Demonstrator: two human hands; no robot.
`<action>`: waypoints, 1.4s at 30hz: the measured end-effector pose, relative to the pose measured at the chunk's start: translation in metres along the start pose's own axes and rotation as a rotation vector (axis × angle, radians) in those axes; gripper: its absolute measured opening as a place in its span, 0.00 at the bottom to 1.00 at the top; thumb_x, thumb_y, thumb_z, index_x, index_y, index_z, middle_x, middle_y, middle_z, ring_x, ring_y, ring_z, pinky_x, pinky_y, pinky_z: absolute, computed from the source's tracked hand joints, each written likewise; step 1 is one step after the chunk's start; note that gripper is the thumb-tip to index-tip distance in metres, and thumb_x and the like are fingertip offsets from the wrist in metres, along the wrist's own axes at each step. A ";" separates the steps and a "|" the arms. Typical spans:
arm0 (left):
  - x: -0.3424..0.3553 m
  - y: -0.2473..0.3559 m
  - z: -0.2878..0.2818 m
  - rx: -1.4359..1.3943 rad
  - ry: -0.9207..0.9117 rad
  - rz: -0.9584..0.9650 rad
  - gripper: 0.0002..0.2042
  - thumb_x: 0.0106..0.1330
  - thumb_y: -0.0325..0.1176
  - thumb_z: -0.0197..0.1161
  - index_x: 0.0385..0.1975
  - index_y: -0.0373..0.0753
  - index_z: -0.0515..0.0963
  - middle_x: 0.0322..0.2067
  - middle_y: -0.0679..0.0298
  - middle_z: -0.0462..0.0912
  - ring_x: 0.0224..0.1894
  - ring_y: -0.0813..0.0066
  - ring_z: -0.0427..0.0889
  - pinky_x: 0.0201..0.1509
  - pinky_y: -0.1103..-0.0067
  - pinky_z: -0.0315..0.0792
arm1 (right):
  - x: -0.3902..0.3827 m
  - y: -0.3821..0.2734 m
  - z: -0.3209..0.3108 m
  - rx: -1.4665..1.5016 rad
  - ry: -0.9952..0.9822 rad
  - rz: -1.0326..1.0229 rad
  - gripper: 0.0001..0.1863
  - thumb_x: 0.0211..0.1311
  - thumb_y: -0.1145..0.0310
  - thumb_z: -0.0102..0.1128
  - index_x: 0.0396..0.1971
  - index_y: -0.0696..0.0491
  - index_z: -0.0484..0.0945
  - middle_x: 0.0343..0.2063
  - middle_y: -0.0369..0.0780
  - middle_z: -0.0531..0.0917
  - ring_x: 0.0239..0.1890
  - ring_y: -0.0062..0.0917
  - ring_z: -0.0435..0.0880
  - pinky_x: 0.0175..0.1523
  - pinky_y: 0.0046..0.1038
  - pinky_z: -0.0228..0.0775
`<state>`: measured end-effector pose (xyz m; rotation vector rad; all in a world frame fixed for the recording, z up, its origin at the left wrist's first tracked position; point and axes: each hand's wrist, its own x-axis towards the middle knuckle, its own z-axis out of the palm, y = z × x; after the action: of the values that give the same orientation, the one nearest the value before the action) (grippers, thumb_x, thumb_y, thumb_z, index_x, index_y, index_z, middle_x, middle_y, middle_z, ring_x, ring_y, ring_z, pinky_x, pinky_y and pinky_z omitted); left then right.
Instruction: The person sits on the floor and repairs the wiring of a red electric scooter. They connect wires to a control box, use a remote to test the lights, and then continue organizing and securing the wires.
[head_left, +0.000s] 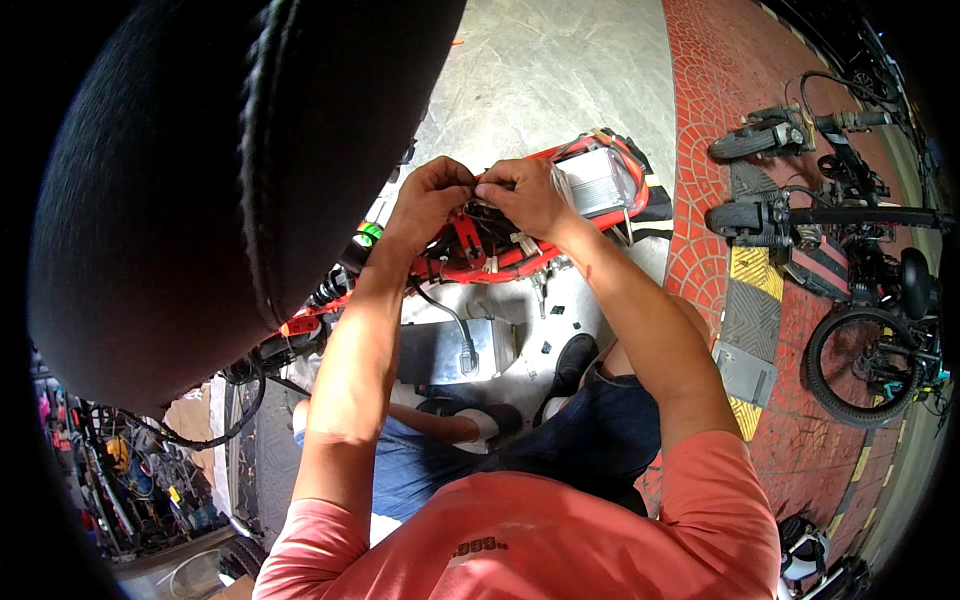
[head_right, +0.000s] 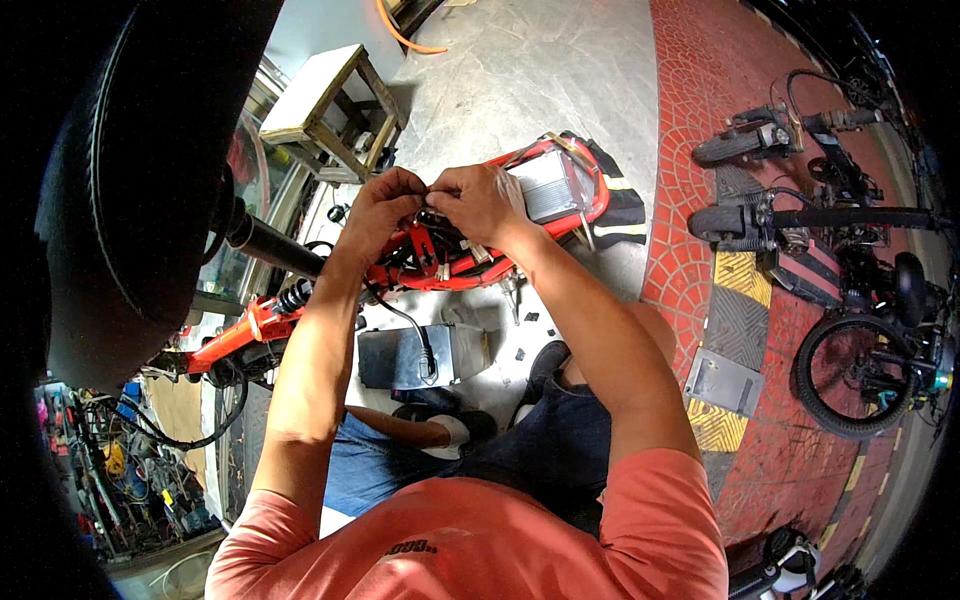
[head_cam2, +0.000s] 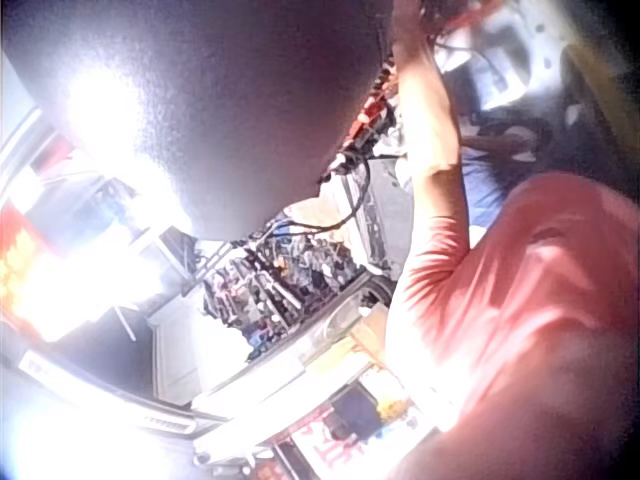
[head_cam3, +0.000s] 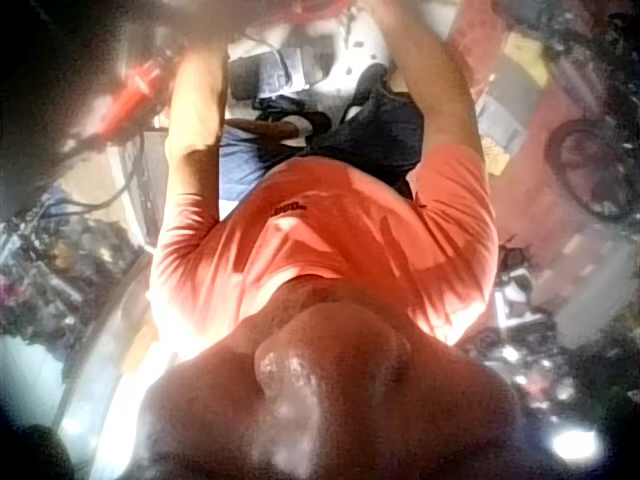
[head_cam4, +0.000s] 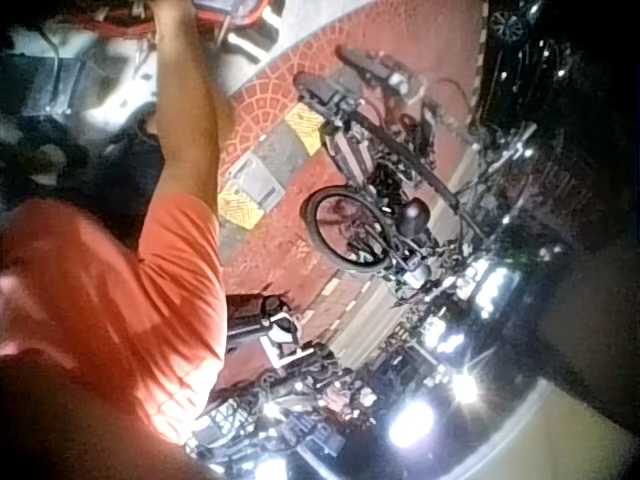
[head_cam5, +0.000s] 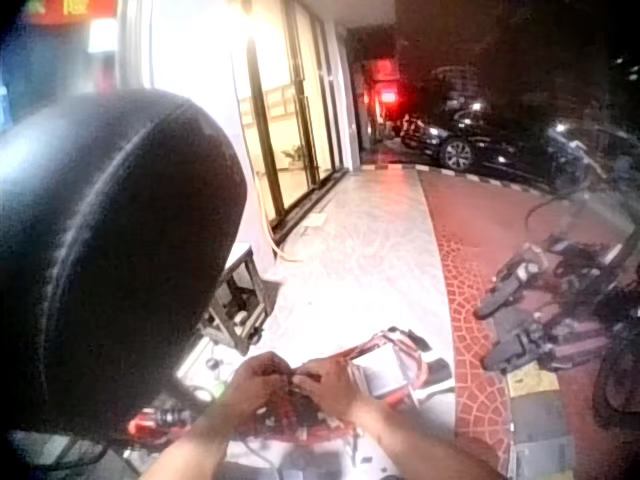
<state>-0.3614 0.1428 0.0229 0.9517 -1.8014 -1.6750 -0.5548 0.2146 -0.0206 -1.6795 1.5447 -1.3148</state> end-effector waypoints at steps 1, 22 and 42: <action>0.000 0.000 -0.001 -0.007 -0.008 0.008 0.06 0.68 0.18 0.62 0.42 0.34 0.80 0.34 0.67 0.84 0.32 0.83 0.79 0.37 0.83 0.73 | 0.000 0.000 0.000 -0.001 0.000 0.000 0.14 0.64 0.56 0.68 0.37 0.51 0.92 0.30 0.45 0.91 0.34 0.39 0.91 0.42 0.39 0.81; -0.013 0.002 0.003 -0.020 0.173 -0.018 0.06 0.76 0.29 0.64 0.46 0.35 0.82 0.35 0.69 0.84 0.36 0.82 0.80 0.39 0.81 0.74 | 0.016 -0.018 -0.037 0.348 -0.083 0.262 0.18 0.79 0.62 0.59 0.55 0.61 0.85 0.40 0.40 0.90 0.38 0.22 0.87 0.40 0.27 0.79; -0.128 -0.025 0.044 0.819 0.348 0.520 0.19 0.61 0.27 0.67 0.54 0.35 0.80 0.56 0.51 0.81 0.61 0.46 0.78 0.66 0.59 0.73 | -0.065 -0.080 -0.078 -0.313 -0.281 0.177 0.14 0.65 0.62 0.68 0.42 0.58 0.89 0.34 0.51 0.90 0.40 0.45 0.89 0.46 0.41 0.78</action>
<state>-0.3102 0.2691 0.0054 0.8830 -2.2399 -0.4050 -0.5802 0.3129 0.0596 -1.7719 1.7435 -0.7405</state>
